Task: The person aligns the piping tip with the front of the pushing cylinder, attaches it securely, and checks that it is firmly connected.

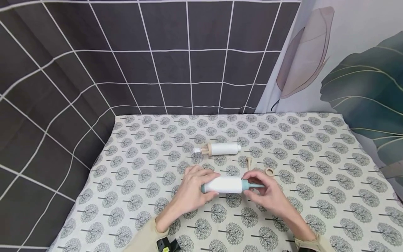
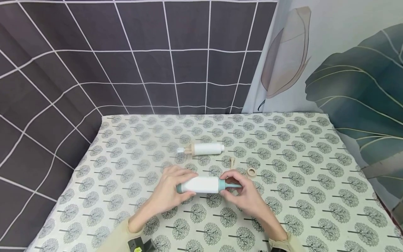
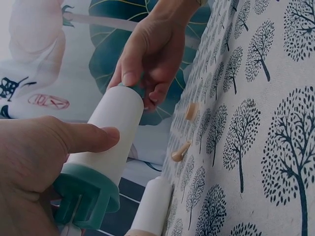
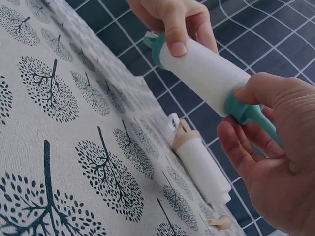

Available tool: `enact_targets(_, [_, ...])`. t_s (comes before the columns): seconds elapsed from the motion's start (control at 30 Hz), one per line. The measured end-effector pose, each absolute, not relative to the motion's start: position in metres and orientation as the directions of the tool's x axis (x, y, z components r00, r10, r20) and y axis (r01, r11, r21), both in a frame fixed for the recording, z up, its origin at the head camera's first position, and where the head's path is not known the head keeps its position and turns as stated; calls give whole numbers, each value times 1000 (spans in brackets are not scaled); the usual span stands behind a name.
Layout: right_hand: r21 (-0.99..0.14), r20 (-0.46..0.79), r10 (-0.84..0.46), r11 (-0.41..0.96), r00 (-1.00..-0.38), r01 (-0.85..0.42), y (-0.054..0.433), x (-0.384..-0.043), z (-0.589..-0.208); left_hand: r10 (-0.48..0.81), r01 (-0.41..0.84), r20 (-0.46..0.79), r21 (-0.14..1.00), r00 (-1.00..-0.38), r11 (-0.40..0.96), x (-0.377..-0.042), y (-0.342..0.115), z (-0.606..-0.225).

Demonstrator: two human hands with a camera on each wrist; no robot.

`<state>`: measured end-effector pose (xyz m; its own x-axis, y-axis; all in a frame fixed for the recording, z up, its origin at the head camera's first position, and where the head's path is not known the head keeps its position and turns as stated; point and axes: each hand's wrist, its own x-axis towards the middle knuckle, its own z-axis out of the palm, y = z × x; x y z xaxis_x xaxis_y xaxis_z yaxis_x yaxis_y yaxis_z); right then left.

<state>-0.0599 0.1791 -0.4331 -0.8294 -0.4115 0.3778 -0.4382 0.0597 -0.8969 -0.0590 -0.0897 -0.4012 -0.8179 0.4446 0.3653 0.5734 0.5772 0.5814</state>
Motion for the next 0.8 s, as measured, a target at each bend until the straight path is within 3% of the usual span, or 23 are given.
enact_targets(0.57, [-942, 263, -351, 108, -899, -318, 178, -58, -432, 444, 575, 368, 570, -817, 587, -58, -88, -401])
enact_targets(0.8, [-943, 264, -361, 98, -895, -318, 177, -58, -431, 441, 568, 361, 578, -822, 586, -58, -89, -401])
